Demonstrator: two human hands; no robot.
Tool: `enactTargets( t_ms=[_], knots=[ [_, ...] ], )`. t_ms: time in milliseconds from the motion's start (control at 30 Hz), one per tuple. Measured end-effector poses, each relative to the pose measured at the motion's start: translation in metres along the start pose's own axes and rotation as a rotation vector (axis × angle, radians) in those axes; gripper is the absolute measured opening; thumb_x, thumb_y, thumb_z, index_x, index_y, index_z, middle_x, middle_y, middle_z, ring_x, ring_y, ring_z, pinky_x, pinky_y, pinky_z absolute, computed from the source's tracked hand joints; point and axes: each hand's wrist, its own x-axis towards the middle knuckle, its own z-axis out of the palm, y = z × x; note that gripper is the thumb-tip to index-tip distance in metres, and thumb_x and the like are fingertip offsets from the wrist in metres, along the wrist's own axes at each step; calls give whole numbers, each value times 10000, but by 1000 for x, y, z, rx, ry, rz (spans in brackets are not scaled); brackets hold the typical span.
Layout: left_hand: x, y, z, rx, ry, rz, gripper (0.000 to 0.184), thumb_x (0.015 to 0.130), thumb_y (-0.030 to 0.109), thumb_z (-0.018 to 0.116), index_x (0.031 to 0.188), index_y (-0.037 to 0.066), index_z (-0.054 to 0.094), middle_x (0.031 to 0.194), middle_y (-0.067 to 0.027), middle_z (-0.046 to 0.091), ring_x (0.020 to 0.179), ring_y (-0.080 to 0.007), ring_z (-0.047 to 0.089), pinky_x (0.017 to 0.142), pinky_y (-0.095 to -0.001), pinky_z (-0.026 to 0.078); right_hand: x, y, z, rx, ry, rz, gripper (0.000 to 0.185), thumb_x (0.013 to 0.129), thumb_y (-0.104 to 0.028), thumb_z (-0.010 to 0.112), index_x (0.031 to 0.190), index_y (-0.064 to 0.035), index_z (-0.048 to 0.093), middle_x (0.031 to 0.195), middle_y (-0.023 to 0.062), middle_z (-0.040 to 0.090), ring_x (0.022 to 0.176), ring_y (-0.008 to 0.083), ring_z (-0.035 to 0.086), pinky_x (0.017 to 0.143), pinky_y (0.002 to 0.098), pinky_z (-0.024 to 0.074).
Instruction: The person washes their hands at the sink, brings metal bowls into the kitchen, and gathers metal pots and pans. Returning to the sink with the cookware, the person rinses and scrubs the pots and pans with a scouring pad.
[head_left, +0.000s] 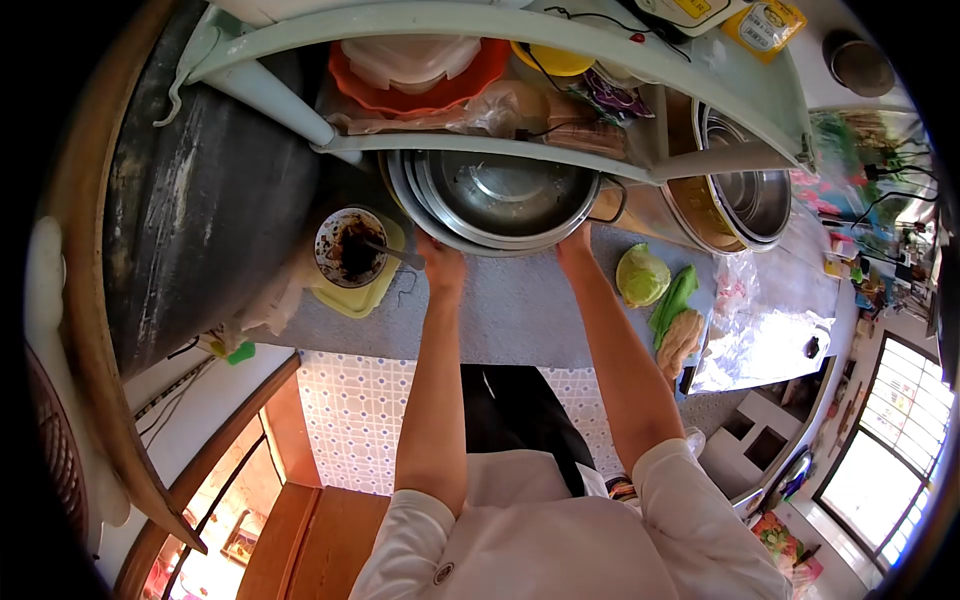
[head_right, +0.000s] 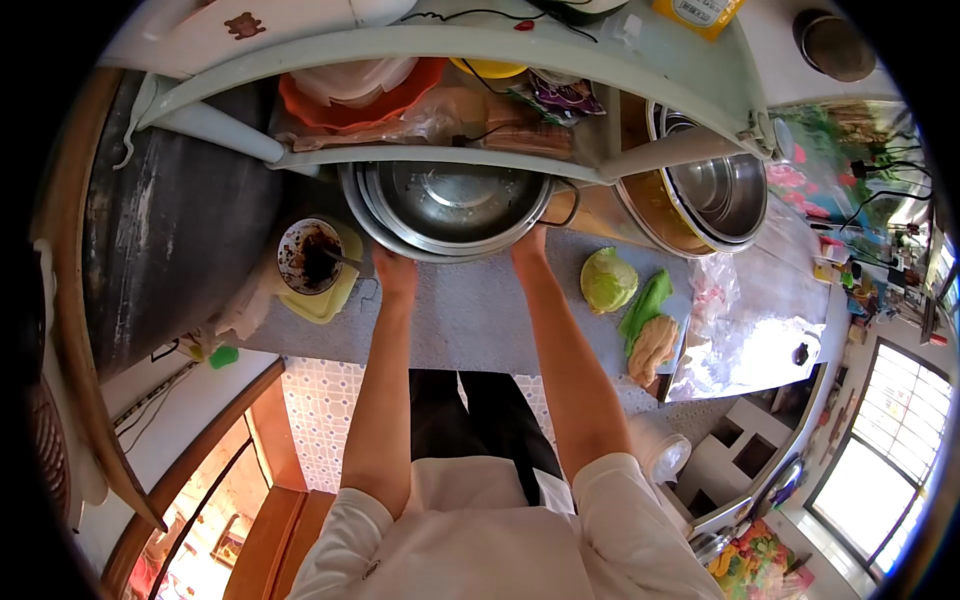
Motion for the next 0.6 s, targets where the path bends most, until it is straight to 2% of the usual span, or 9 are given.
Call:
enactTargets(
  t_ms=[33, 100, 167, 200, 267, 367, 533, 567, 600],
  knots=[
    [2, -1, 2, 98, 9, 137, 280, 815, 87, 540, 1074, 13, 465, 890, -8, 532, 689, -60, 455, 570, -191, 365, 2, 1, -3, -3, -2, -2, 450, 895, -309, 409, 1282, -90, 341, 1211, 40, 434, 1094, 178, 399, 921, 306, 335],
    [1, 8, 8, 196, 21, 273, 289, 812, 80, 541, 1081, 6, 465, 919, -22, 540, 729, -72, 477, 611, -197, 390, -1, -5, 1, 5, -66, -10, 435, 891, -277, 427, 1273, -85, 349, 1211, 35, 431, 1078, 171, 408, 907, 298, 343],
    [-3, 13, 12, 277, 44, 385, 314, 803, 74, 552, 1089, -20, 463, 991, -57, 544, 861, -110, 492, 756, -222, 398, -4, -6, 2, -114, -66, -67, 426, 888, -263, 434, 1267, -84, 356, 1201, 41, 440, 1074, 169, 411, 900, 294, 345],
    [-5, 16, 12, 281, 43, 380, 314, 803, 74, 552, 1089, -20, 463, 991, -57, 544, 861, -110, 492, 756, -222, 398, -6, -6, 1, -231, -67, -125, 418, 885, -249, 442, 1260, -82, 363, 1192, 47, 448, 1069, 167, 413, 893, 289, 347],
    [-6, 16, 12, 348, 27, 349, 291, 814, 31, 525, 1083, -38, 441, 1043, -116, 531, 938, -184, 493, 827, -253, 370, -7, -5, 0, -209, -63, -125, 416, 877, -237, 456, 1252, -79, 370, 1183, 53, 456, 1060, 167, 419, 889, 289, 349],
    [4, 0, 8, 236, 18, 387, 302, 811, 33, 530, 1088, -44, 438, 1052, -119, 533, 928, -190, 504, 824, -258, 379, 1, -5, -6, -147, -77, -89, 447, 863, -260, 487, 1255, -82, 370, 1192, 46, 458, 1078, 164, 423, 905, 294, 350],
    [-3, 13, 12, 287, 42, 339, 363, 820, 54, 529, 1147, -39, 402, 1076, -115, 521, 951, -183, 493, 844, -261, 372, 0, -3, -16, -161, -111, -55, 478, 846, -292, 518, 1254, -84, 380, 1206, 45, 462, 1104, 168, 425, 913, 300, 360],
    [-6, 15, 13, 269, 41, 323, 393, 825, 64, 526, 1179, -33, 384, 1088, -109, 513, 966, -177, 484, 854, -259, 364, -5, -6, -20, -397, -232, -270, 440, 842, -247, 516, 1230, -76, 396, 1177, 55, 474, 1064, 168, 439, 889, 303, 366],
    [-10, 17, 17, 271, 46, 318, 393, 825, 64, 526, 1179, -33, 384, 1088, -109, 513, 966, -177, 484, 854, -259, 364, -8, -9, -23, -518, -300, -372, 421, 840, -225, 514, 1218, -73, 404, 1163, 60, 480, 1044, 168, 446, 878, 305, 369]
  ],
)
